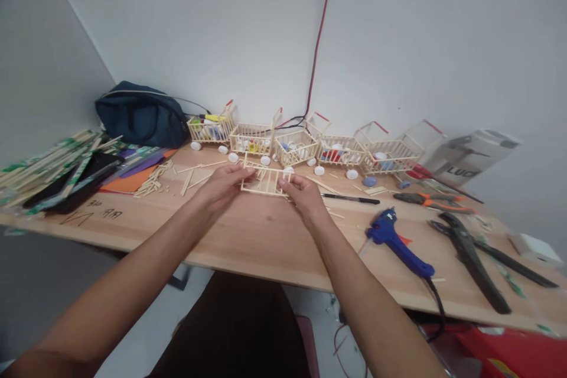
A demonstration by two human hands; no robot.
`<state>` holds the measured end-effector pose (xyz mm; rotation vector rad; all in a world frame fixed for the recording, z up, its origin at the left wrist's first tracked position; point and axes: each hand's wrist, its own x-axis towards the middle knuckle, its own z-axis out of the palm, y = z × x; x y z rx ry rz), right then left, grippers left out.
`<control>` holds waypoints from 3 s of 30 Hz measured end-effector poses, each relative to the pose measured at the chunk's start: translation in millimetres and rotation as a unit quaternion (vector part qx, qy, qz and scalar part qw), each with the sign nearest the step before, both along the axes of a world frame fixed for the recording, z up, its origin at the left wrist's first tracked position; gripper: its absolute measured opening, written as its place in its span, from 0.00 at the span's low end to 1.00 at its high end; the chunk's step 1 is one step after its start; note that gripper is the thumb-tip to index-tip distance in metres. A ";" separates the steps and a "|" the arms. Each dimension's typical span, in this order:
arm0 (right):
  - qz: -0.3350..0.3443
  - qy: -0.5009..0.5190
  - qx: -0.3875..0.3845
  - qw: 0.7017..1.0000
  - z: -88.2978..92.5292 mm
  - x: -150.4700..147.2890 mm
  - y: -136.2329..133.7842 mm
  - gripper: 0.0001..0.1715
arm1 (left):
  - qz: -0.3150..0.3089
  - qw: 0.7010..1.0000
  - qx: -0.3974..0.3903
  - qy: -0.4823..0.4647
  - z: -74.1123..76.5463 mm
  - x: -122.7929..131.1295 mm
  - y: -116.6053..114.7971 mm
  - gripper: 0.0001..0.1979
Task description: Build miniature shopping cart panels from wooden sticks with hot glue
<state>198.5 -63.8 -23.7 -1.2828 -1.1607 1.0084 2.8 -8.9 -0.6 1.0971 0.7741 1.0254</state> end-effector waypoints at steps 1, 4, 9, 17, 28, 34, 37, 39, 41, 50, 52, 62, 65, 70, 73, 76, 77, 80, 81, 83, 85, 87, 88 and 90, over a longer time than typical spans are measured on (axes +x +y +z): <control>0.001 -0.001 0.000 1.000 0.3 -0.3 0.0 0.25 | -0.004 1.000 -0.007 0.006 -0.7 0.4 -0.5 0.15; 0.002 -0.009 0.003 1.000 2.7 -2.0 -0.4 0.25 | -0.006 0.999 -0.027 0.026 -2.0 0.7 -2.0 0.15; -0.004 -0.008 -0.002 1.000 7.0 -5.2 -1.7 0.26 | 0.008 0.999 -0.034 0.032 -3.6 0.7 -2.9 0.15; 0.004 0.008 0.000 1.000 3.1 -4.7 -0.3 0.24 | 0.016 0.998 -0.027 0.047 -6.9 1.8 -1.6 0.17; 0.006 0.016 0.001 1.000 6.2 -6.7 -1.6 0.25 | 0.016 0.999 -0.023 0.046 -6.5 4.3 -5.2 0.18; 0.009 0.032 -0.004 0.999 4.0 -6.8 -0.8 0.23 | 0.015 0.999 -0.020 0.045 -7.0 3.7 -4.5 0.19; 0.010 0.034 -0.001 0.999 2.5 -6.3 -0.1 0.23 | 0.010 0.999 -0.025 0.044 -7.4 3.2 -4.2 0.19; 0.008 0.033 -0.002 0.999 1.8 -5.5 0.5 0.23 | 0.005 0.998 -0.033 0.049 -7.5 2.5 -3.9 0.20; 0.006 0.028 -0.001 1.000 1.1 -4.6 1.1 0.23 | 0.001 0.998 -0.038 0.053 -7.8 1.7 -3.3 0.21; 0.012 0.036 0.001 0.999 -0.3 -3.9 1.0 0.21 | 0.016 0.998 -0.030 0.061 -6.0 3.3 -6.1 0.20; 0.011 0.035 0.001 0.999 -0.5 -4.0 0.7 0.21 | 0.020 0.997 -0.033 0.062 -4.8 3.7 -7.2 0.20; 0.011 0.034 0.003 0.999 1.9 -5.8 0.0 0.22 | 0.020 0.997 -0.034 0.063 -3.6 3.2 -7.7 0.20; 0.010 0.028 0.001 1.000 3.4 -6.2 -0.4 0.23 | 0.019 0.997 -0.034 0.059 -4.4 3.1 -7.3 0.19; 0.005 0.017 0.001 1.000 3.3 -5.3 -0.2 0.24 | 0.005 0.997 -0.039 0.065 -5.6 2.6 -6.1 0.21; -0.001 0.014 0.003 1.000 3.0 -5.4 -0.4 0.24 | 0.004 0.998 -0.040 0.054 -5.3 2.5 -6.3 0.21; 0.002 0.004 0.003 1.000 2.9 -5.6 -0.7 0.24 | 0.002 0.998 -0.034 0.044 -5.4 2.5 -6.7 0.20; 0.003 0.003 0.003 1.000 2.8 -5.6 -0.7 0.24 | 0.001 0.998 -0.032 0.045 -5.6 2.5 -6.7 0.20; 0.001 0.003 0.004 1.000 2.8 -5.5 -0.4 0.24 | -0.001 0.998 -0.026 0.055 -6.7 2.5 -5.9 0.20; 0.000 0.003 0.004 1.000 2.8 -5.4 -0.3 0.24 | -0.001 0.998 -0.024 0.056 -7.0 2.5 -5.7 0.19; 0.000 0.007 0.002 1.000 2.8 -5.2 -0.2 0.24 | -0.003 0.998 -0.019 0.058 -7.1 2.4 -5.5 0.19; 0.003 0.015 0.000 1.000 2.7 -5.2 -0.4 0.24 | -0.005 0.998 -0.015 0.060 -6.7 2.3 -5.8 0.19; 0.007 0.024 -0.002 1.000 2.6 -5.3 -0.6 0.23 | -0.007 0.998 -0.014 0.061 -6.3 2.0 -6.4 0.20; 0.009 0.027 -0.002 1.000 2.6 -5.3 -0.8 0.23 | -0.007 0.998 -0.014 0.060 -6.1 1.9 -6.6 0.20; 0.009 0.028 -0.001 1.000 2.5 -5.5 -0.8 0.22 | -0.007 0.998 -0.015 0.056 -5.9 1.7 -7.0 0.21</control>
